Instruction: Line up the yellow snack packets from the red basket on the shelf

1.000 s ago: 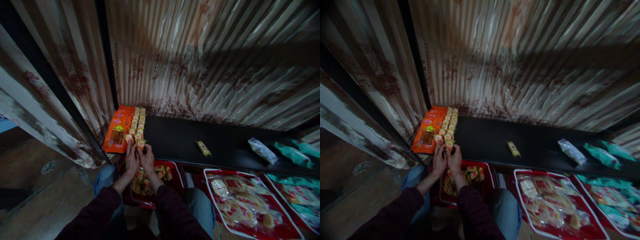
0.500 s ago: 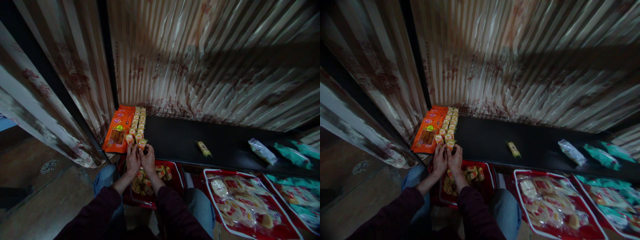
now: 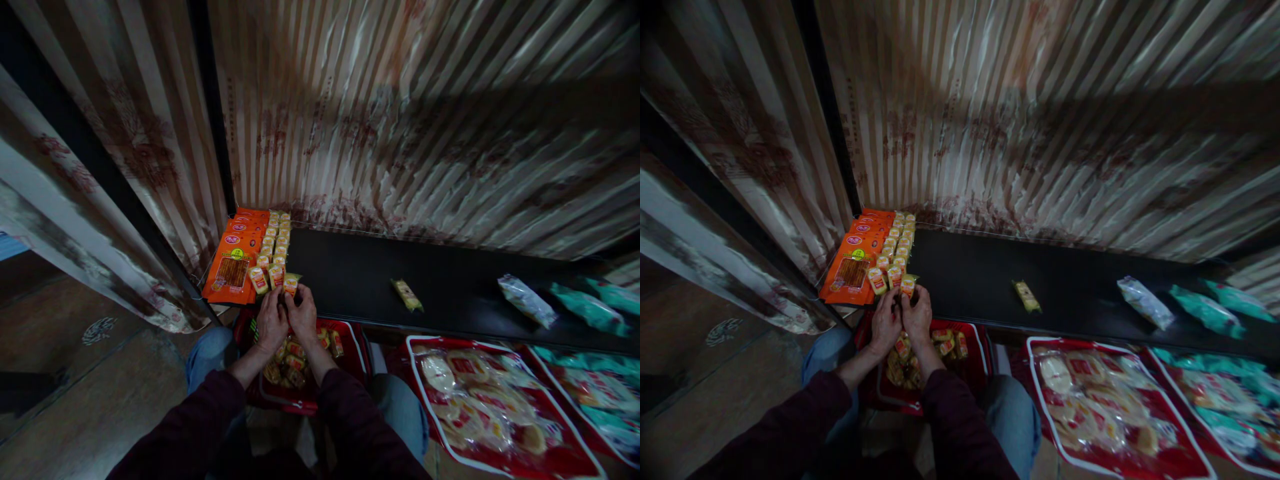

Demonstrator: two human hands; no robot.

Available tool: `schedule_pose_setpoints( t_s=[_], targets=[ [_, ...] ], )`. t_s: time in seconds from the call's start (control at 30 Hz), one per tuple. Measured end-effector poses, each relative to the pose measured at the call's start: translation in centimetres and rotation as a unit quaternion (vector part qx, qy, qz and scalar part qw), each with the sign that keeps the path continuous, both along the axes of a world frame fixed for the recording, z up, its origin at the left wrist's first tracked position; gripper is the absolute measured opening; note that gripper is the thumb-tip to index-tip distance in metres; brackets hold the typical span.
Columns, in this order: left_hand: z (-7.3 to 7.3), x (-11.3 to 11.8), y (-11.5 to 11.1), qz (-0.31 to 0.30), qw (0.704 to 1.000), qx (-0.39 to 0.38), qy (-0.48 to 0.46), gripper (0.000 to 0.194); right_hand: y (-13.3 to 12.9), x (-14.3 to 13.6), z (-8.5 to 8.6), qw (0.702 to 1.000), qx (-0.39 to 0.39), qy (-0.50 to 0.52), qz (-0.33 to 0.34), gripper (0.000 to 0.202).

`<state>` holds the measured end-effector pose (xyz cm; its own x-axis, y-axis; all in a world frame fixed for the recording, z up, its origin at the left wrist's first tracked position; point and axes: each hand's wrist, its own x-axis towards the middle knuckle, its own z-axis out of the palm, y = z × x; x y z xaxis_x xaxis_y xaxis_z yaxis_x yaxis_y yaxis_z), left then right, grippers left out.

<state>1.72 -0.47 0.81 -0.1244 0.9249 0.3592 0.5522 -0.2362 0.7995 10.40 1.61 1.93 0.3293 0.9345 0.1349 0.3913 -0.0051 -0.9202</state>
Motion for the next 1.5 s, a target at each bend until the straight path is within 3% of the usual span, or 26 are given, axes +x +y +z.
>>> schedule_pose_setpoints(
  t_s=[0.27, 0.57, 0.83, 1.03, 1.2, 1.5],
  targets=[
    [1.0, 1.3, 0.9, -0.015, 0.998, -0.026, -0.046, 0.05, 1.3, 0.8, 0.6, 0.999, -0.023, -0.033, -0.011, 0.037],
    [0.6, 0.4, 0.5, 0.008, 0.998, -0.034, -0.046, 0.048, 0.8, 0.4, 0.2, 0.999, -0.035, -0.001, 0.025, 0.029],
    [0.7, 0.9, 0.9, -0.005, 1.0, -0.006, -0.03, 0.049, 1.0, 0.8, 0.6, 1.0, -0.008, 0.009, -0.008, 0.032],
    [1.0, 0.4, 0.4, 0.042, 0.999, 0.03, -0.009, 0.048, 1.3, 1.0, 0.5, 1.0, -0.017, 0.01, -0.002, 0.032],
    [1.0, -0.8, -0.1, 0.082, 0.996, 0.016, -0.028, 0.051, 1.1, 0.4, 0.2, 1.0, -0.008, 0.003, -0.01, 0.032],
    [0.3, -1.1, 1.2, 0.031, 0.999, 0.027, -0.02, 0.055, 0.7, 0.3, 0.0, 0.999, -0.009, 0.034, 0.017, 0.029]
  ],
)
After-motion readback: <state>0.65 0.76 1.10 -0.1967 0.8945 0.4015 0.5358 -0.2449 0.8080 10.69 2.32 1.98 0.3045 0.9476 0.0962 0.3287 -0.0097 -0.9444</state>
